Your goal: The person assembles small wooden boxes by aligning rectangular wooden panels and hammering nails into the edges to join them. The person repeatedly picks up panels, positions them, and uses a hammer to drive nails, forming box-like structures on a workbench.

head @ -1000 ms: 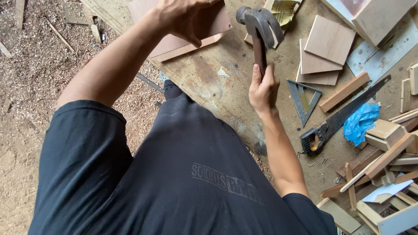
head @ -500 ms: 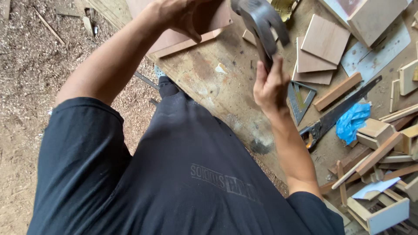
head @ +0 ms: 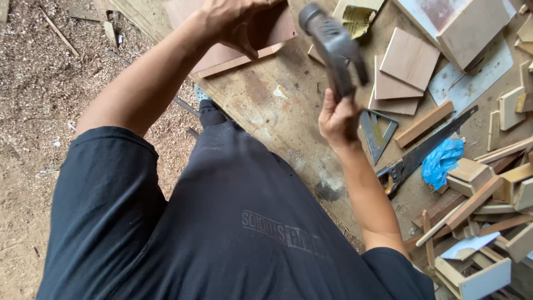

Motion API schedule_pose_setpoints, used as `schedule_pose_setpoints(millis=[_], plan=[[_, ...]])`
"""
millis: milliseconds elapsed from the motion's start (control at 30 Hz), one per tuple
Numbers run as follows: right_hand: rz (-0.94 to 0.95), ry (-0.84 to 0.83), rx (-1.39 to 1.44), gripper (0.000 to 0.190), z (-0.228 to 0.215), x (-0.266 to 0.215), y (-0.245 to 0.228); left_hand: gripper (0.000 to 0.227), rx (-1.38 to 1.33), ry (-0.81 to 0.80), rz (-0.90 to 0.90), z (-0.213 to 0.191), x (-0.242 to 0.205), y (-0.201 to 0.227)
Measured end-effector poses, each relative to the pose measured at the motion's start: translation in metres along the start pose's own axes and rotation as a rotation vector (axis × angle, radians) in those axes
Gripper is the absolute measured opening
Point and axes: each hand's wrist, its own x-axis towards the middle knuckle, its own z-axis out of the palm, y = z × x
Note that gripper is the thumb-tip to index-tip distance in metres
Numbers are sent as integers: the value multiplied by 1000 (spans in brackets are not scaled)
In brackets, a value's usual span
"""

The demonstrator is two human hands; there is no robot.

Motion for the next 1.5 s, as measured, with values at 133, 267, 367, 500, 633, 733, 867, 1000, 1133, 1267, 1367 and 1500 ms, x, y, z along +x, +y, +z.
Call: schedule_pose_setpoints(millis=[133, 267, 367, 500, 633, 733, 867, 1000, 1133, 1267, 1367, 1500], plan=[[386, -334, -77, 26, 8, -3, 12, 133, -6, -120, -131, -2, 6, 3], [158, -157, -163, 25, -15, -10, 16, 134, -42, -97, -86, -1, -1, 6], [-19, -3, -42, 31, -4, -9, 8, 138, -55, -133, -115, -8, -1, 4], [488, -416, -102, 26, 5, -10, 8, 139, -109, -74, -77, -2, -2, 0], [299, -198, -67, 22, -3, -5, 11, 130, -62, -287, -248, 7, -20, 9], [290, -57, 8, 25, -17, -23, 2, 140, -33, -353, -326, 17, -24, 0], [403, 12, 39, 25, -5, -54, 4, 156, 56, -60, -232, 16, -39, -14], [663, -4, -69, 27, 30, -118, 48, 163, 89, -55, -310, 33, -52, 1], [850, -79, -260, 31, 51, -182, 85, 161, 41, 207, -345, 68, -76, 16], [851, 22, -281, 33, 64, -227, 100, 172, -40, 446, -329, 100, -87, 27], [879, 36, -287, 32, 71, -239, 114, 169, -37, 455, -327, 107, -92, 30], [757, 165, -402, 31, 64, -243, 121, 166, 12, 409, -247, 97, -102, 12]])
